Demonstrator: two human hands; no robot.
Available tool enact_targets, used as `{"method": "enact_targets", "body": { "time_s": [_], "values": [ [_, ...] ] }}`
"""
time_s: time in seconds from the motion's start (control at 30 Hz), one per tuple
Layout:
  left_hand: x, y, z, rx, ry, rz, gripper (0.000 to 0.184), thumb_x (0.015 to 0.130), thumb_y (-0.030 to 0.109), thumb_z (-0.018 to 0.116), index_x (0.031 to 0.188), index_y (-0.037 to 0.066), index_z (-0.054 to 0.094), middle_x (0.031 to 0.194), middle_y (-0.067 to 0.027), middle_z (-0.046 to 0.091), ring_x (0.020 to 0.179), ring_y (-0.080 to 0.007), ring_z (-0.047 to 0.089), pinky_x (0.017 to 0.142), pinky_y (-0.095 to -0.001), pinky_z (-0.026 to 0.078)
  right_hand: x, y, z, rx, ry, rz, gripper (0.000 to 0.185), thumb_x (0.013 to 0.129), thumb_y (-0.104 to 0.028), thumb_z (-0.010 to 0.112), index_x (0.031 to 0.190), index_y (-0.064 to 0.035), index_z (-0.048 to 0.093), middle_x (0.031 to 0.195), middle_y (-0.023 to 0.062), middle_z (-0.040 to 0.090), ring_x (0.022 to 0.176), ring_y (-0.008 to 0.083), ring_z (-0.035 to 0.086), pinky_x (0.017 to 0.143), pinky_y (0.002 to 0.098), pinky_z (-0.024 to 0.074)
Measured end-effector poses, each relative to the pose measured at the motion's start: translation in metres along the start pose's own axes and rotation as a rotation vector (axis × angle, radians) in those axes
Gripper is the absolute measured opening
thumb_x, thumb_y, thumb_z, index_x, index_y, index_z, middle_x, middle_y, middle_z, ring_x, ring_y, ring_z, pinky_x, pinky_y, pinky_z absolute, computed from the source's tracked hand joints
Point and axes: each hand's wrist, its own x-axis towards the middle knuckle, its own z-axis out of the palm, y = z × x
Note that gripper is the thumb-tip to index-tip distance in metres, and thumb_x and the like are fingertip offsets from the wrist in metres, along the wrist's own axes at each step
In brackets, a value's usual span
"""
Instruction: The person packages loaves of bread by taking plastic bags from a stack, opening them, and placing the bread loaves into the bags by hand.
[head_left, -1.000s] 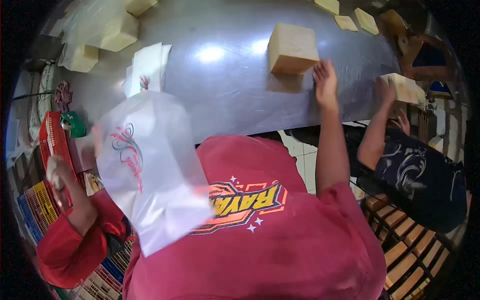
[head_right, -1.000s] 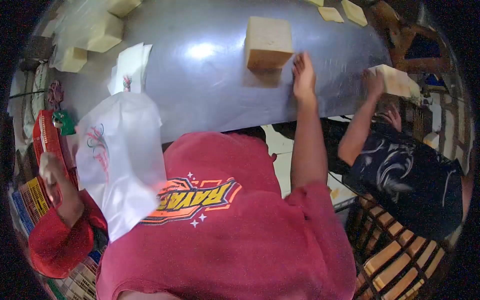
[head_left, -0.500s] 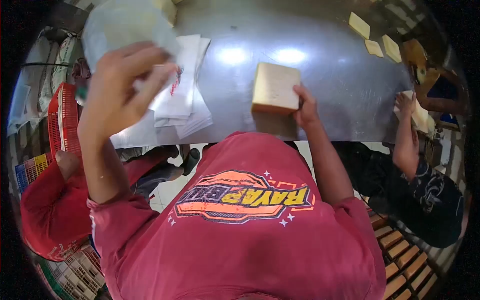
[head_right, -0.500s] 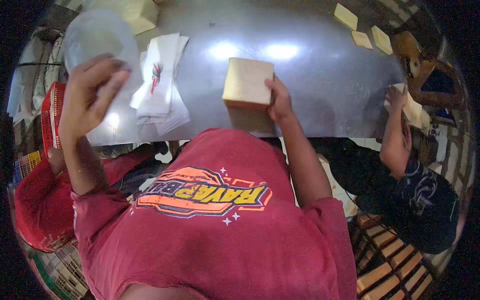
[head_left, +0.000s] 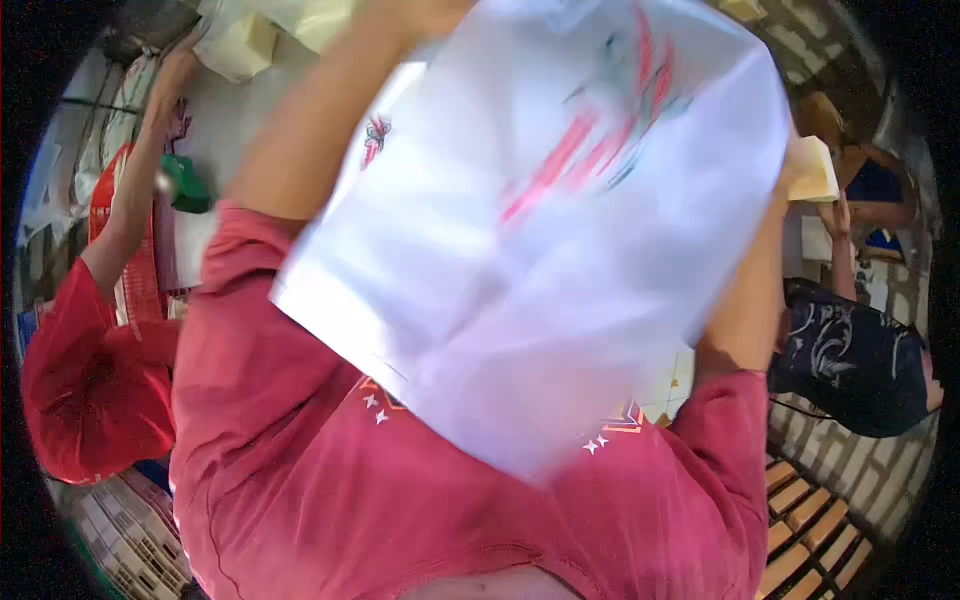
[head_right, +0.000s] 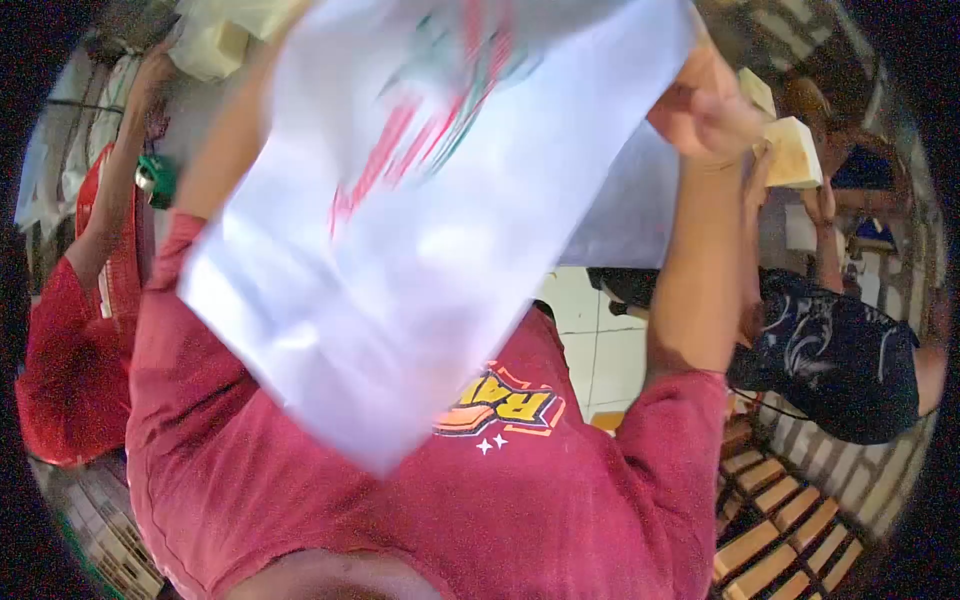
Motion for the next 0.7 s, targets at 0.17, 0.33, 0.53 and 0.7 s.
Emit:
{"method": "enact_targets", "body": {
  "time_s": [0.17, 0.33, 0.53, 0.7],
  "values": [
    [-0.019, -0.148, -0.041, -0.676, 0.563, -0.007, 0.031, 0.093, 0.014, 0.051, 0.123, 0.006, 0.052, 0.114, -0.0101, 0.060, 0.104, -0.0196, 0.058, 0.087, -0.0349, 0.049, -0.071, 0.106, -0.051, 0.359, 1.007, 0.114, 0.020, 0.088, -0.012, 0.059, 0.107, -0.0070, 0.054, 0.089, 0.0036, 0.058, 0.081, 0.0149, 0.056, 0.076, 0.0280, 0.0474],
    [-0.056, -0.225, -0.076, -0.660, 0.811, 0.086, 0.034, 0.093, 0.007, 0.049, 0.127, 0.005, 0.047, 0.109, -0.0093, 0.059, 0.103, -0.0205, 0.056, 0.086, -0.0354, 0.049, -0.106, 0.174, -0.017, 0.417, 1.299, 0.138, 0.028, 0.090, 0.000, 0.054, 0.117, -0.0010, 0.050, 0.094, 0.0086, 0.059, 0.080, 0.0152, 0.059, 0.072, 0.0254, 0.0492],
    [-0.099, -0.218, -0.018, 0.131, 0.781, -0.331, 0.039, 0.086, 0.007, 0.054, 0.124, 0.004, 0.051, 0.096, -0.0098, 0.064, 0.072, -0.0228, 0.063, 0.063, -0.0332, 0.052, -0.120, 0.185, 0.039, 0.088, 1.240, 0.382, 0.033, 0.087, -0.002, 0.056, 0.119, -0.0055, 0.056, 0.096, 0.0102, 0.060, 0.080, 0.0193, 0.061, 0.067, 0.0289, 0.0503],
    [-0.091, -0.254, -0.076, 1.273, 0.519, -0.158, 0.048, 0.088, 0.021, 0.056, 0.129, -0.004, 0.048, 0.118, -0.0224, 0.058, 0.097, -0.0341, 0.059, 0.084, -0.0415, 0.045, -0.134, 0.218, 0.035, -1.402, 0.837, 0.954, 0.048, 0.080, -0.017, 0.065, 0.125, -0.0051, 0.052, 0.128, 0.0135, 0.051, 0.111, 0.0334, 0.051, 0.090, 0.0398, 0.0435]
  ]
}}
